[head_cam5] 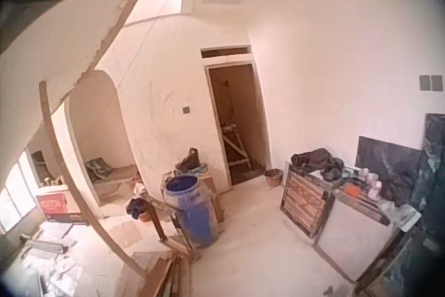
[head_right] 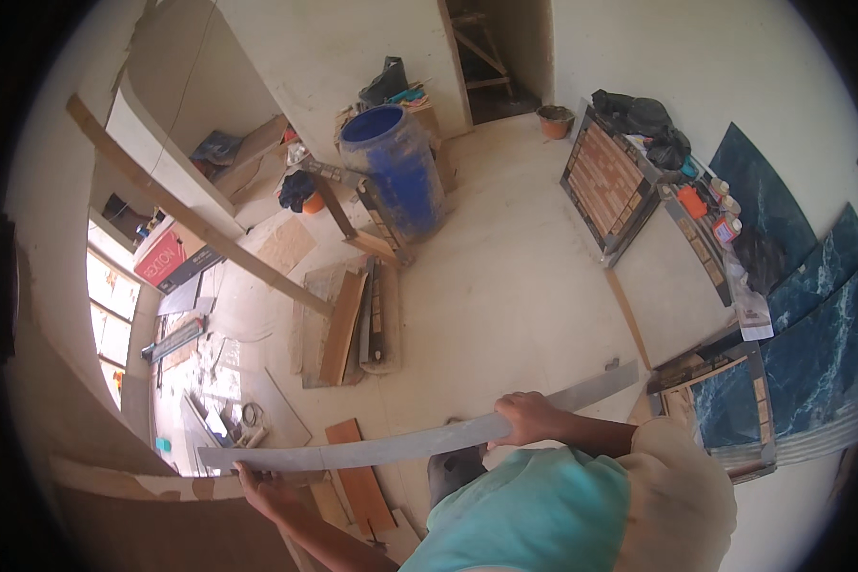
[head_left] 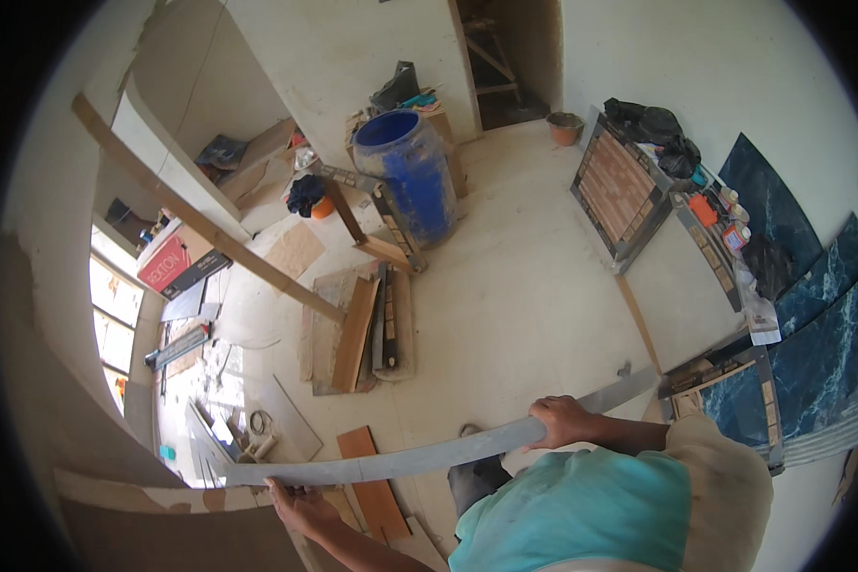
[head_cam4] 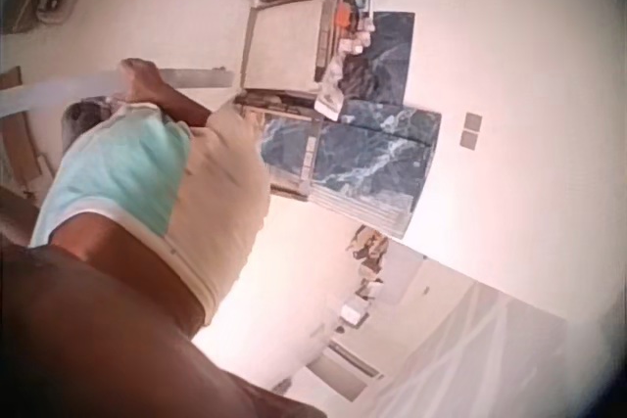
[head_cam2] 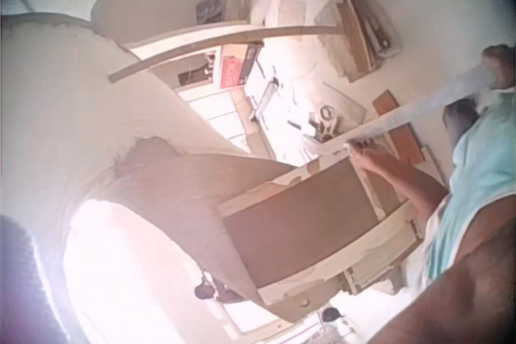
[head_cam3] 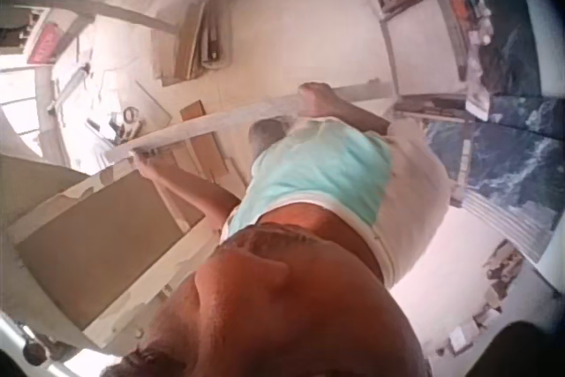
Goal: The person measures a tile segment using a tape measure and marks it with a pencil while holding a metal level.
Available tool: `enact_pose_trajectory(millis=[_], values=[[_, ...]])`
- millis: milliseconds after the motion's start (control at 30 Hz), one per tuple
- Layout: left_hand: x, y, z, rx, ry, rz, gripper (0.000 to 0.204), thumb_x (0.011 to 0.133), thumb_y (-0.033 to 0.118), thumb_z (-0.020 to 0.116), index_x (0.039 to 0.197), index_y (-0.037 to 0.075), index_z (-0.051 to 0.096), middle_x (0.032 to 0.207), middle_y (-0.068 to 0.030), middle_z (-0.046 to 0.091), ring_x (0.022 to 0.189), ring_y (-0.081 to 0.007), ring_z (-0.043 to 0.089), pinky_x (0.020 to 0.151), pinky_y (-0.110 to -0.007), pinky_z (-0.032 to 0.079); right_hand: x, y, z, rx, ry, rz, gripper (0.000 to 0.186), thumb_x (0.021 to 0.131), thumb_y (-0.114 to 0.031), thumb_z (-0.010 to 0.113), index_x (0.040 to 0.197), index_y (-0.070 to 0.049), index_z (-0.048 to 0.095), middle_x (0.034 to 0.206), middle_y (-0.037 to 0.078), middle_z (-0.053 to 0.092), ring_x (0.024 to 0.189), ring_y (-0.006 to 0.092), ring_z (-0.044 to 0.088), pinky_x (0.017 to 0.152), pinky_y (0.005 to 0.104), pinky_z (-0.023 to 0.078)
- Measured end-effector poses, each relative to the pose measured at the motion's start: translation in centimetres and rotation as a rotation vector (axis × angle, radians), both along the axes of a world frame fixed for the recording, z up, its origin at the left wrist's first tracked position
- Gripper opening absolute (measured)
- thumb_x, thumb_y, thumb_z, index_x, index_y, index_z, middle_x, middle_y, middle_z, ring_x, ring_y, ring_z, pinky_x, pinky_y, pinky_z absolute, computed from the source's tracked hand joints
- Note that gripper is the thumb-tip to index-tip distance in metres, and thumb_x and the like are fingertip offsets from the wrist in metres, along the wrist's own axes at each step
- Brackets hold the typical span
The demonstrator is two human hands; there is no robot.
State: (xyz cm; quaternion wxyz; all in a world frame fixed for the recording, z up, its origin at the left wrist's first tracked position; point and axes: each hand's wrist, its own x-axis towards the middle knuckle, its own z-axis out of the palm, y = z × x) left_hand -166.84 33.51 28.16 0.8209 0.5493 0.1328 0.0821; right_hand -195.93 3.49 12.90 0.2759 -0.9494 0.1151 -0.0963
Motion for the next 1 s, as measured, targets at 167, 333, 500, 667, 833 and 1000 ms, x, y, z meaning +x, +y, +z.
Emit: enact_pose_trajectory(millis=[167,333,500,667,833,1000], values=[[10.6,-15.3,-0.1,-0.137,-0.189,-0.360,0.018,0.094,0.024,0.059,0.099,0.006,0.057,0.085,0.0001,0.057,0.072,-0.0083,0.050,0.061,-0.023,0.042,5.9,-9.2,-0.3,-0.007,-0.120,-0.195,0.065,0.058,-0.056,0.083,0.082,-0.002,0.056,0.073,0.015,0.060,0.068,0.0344,0.063,0.061,0.0439,0.052],[18.9,-35.4,2.5,-0.302,-0.143,-0.610,0.021,0.095,0.029,0.059,0.098,0.008,0.056,0.082,0.0010,0.053,0.074,-0.0099,0.051,0.066,-0.025,0.045,10.0,-19.6,1.6,0.046,-0.018,-0.493,0.067,0.054,-0.055,0.085,0.079,-0.001,0.055,0.070,0.017,0.059,0.063,0.0358,0.062,0.056,0.0429,0.050],[22.2,-55.0,2.2,-0.262,0.068,-0.906,0.036,0.096,0.041,0.053,0.099,0.006,0.056,0.084,-0.0012,0.053,0.077,-0.0150,0.052,0.075,-0.033,0.047,12.7,-29.7,4.6,0.161,0.239,-0.791,0.063,0.058,-0.052,0.084,0.086,-0.001,0.058,0.081,0.017,0.063,0.077,0.0363,0.063,0.069,0.0441,0.050],[21.6,-73.4,-2.4,-0.005,0.113,-1.183,0.042,0.094,0.040,0.057,0.109,0.001,0.056,0.100,-0.0075,0.061,0.092,-0.0174,0.060,0.082,-0.032,0.047,13.0,-42.0,1.1,0.232,0.070,-1.015,0.062,0.057,-0.048,0.086,0.084,0.000,0.057,0.079,0.018,0.062,0.075,0.0358,0.064,0.067,0.0447,0.050],[22.0,-87.7,-6.4,0.137,0.209,-1.259,0.038,0.093,0.034,0.059,0.110,0.000,0.056,0.103,-0.0077,0.062,0.094,-0.0164,0.060,0.083,-0.030,0.047,15.1,-58.7,0.8,0.211,0.086,-1.148,0.059,0.059,-0.043,0.086,0.085,-0.001,0.055,0.076,0.018,0.062,0.071,0.0364,0.062,0.065,0.0450,0.049],[24.8,-98.6,-6.2,0.212,0.243,-1.235,0.037,0.093,0.030,0.059,0.111,-0.002,0.055,0.102,-0.0081,0.062,0.093,-0.0154,0.060,0.082,-0.029,0.047,18.0,-73.5,0.8,0.122,-0.013,-1.144,0.057,0.064,-0.034,0.085,0.096,0.002,0.054,0.083,0.022,0.062,0.080,0.0392,0.063,0.068,0.0439,0.048]])
